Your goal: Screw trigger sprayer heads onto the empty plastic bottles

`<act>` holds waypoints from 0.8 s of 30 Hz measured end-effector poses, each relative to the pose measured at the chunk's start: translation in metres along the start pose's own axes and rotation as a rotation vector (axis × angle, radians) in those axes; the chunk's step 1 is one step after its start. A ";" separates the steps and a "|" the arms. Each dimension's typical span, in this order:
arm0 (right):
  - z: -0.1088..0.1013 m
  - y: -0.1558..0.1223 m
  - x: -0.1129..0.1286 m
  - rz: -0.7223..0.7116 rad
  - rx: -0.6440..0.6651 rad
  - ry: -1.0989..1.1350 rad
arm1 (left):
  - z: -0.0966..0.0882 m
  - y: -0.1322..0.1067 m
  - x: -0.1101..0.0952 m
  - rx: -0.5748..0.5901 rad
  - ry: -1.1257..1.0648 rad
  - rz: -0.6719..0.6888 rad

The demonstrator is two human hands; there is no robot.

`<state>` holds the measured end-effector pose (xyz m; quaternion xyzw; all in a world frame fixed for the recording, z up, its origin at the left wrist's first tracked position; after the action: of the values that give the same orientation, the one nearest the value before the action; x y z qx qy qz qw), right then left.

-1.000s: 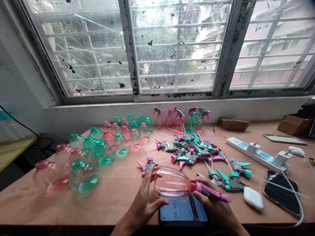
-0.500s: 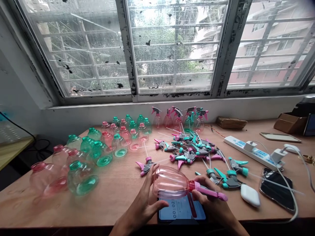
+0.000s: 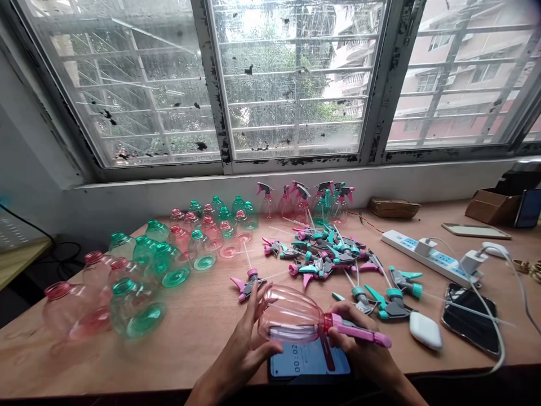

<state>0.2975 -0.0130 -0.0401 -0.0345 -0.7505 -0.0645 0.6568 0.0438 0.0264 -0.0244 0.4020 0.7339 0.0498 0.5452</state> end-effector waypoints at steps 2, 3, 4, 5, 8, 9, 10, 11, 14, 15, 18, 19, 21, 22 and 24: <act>-0.002 0.001 -0.001 0.004 0.025 0.022 | -0.001 0.001 0.000 -0.014 -0.008 -0.010; -0.002 0.001 -0.002 -0.006 0.033 0.033 | -0.002 0.001 0.000 -0.003 0.009 0.000; -0.003 0.001 -0.002 -0.022 0.039 0.042 | -0.003 0.001 0.000 0.016 0.028 0.018; -0.005 0.002 -0.002 -0.038 0.043 0.045 | -0.004 0.001 0.001 0.035 0.040 0.038; -0.008 0.003 -0.004 -0.056 0.020 0.006 | -0.005 -0.001 0.003 0.086 0.052 0.081; -0.009 0.003 -0.005 -0.054 0.015 -0.015 | -0.005 -0.002 0.003 0.097 0.065 0.092; -0.010 0.003 -0.005 -0.046 0.009 -0.025 | -0.004 -0.002 0.003 0.106 0.090 0.103; -0.011 0.003 -0.005 -0.029 0.007 -0.019 | -0.003 -0.003 0.002 0.108 0.119 0.112; -0.009 0.001 -0.003 0.054 0.031 0.111 | -0.001 -0.005 -0.001 0.076 0.179 0.120; -0.008 0.000 -0.003 0.081 0.036 0.169 | 0.000 -0.005 -0.002 0.071 0.188 0.115; -0.004 -0.002 -0.001 0.125 0.058 0.255 | 0.000 -0.003 -0.003 0.094 0.158 0.107; -0.003 -0.003 -0.001 0.132 0.057 0.263 | -0.001 -0.002 -0.002 0.102 0.142 0.105; -0.002 -0.003 -0.003 0.138 0.055 0.279 | -0.003 -0.001 0.000 0.105 0.134 0.110; -0.002 -0.002 -0.004 0.141 0.060 0.296 | -0.004 -0.001 0.001 0.104 0.146 0.118; -0.002 -0.002 -0.006 0.155 0.084 0.348 | -0.005 -0.001 0.002 0.094 0.187 0.134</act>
<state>0.2998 -0.0150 -0.0462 -0.0529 -0.6228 0.0126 0.7805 0.0389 0.0284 -0.0246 0.4690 0.7544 0.0890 0.4505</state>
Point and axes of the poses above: each hand's wrist, its own y-axis towards the middle knuckle, its own z-axis out of the palm, x = y × z, the point moved 2 cm from there along y, towards the middle knuckle, and after that the axes turned 13 degrees about z, right-handed, at the moved point
